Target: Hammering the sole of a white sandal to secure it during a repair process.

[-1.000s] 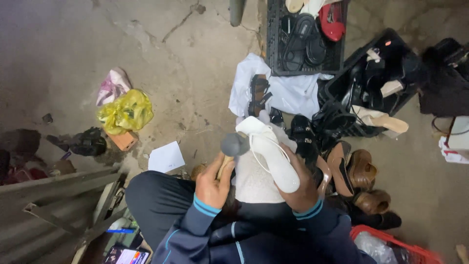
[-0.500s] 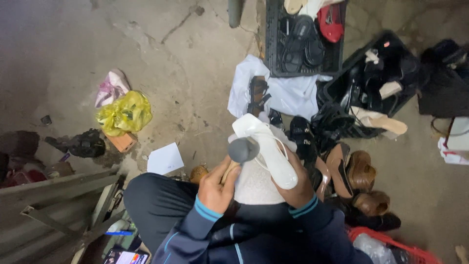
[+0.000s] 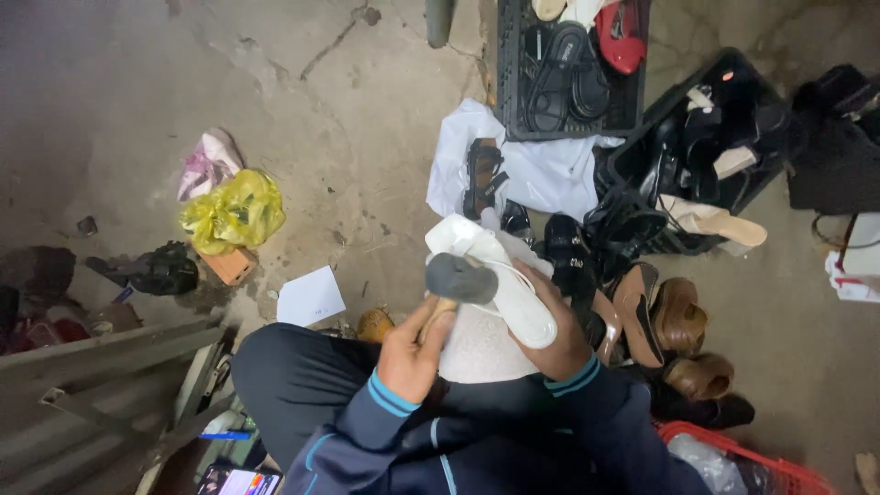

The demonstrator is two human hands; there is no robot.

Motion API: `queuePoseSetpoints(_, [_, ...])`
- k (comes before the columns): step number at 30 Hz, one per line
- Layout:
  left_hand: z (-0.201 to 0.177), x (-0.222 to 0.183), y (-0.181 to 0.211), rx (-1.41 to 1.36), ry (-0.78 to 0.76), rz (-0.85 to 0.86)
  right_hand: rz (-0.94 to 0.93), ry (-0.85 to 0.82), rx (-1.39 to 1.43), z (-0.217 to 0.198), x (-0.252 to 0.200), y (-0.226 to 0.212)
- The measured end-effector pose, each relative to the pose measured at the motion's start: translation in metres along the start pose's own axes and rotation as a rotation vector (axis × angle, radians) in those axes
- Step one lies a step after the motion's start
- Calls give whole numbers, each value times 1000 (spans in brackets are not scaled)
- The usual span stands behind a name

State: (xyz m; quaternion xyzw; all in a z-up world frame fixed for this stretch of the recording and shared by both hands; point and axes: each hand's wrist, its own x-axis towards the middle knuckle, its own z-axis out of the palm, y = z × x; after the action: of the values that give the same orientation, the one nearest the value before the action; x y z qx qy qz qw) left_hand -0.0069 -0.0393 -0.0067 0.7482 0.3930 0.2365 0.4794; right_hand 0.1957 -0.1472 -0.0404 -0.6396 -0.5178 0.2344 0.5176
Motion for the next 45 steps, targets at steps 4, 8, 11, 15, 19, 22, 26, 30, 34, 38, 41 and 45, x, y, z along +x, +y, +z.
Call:
queuePoseSetpoints(4, [-7,-8,24,-194,2,-125,66,-25,-71,1,5,-4])
queuePoseSetpoints(8, [-6,2,18,-232,-6,-315,59,-21,-150,8,17,8])
queuePoseSetpoints(11, [-13,-18,27,-462,168,-183,48,49,-216,14,17,6])
queuePoseSetpoints(15, [-16,-17,17,-34,23,-63,165,8,-229,22,21,1])
queuePoseSetpoints(19, [-24,-26,42,-146,113,0,180,9,-191,23,17,2])
queuePoseSetpoints(22, [-21,-21,40,-121,82,35,89,18,-241,29,13,14])
queuePoseSetpoints(26, [-24,-28,40,-61,-55,122,-30,83,-213,29,2,4])
queuePoseSetpoints(30, [-23,-30,41,-38,-210,2,-30,46,-228,32,-14,-6])
queuePoseSetpoints(34, [-22,-33,62,-86,-95,-43,-63,113,-138,29,-20,-6])
queuePoseSetpoints(38, [-12,-37,38,-70,-16,26,-127,178,-104,36,-27,14])
queuePoseSetpoints(41, [-20,-29,46,-53,-190,3,-212,181,-169,33,-15,6])
queuePoseSetpoints(45, [-8,-47,22,-1,44,229,-209,142,-218,29,-11,2])
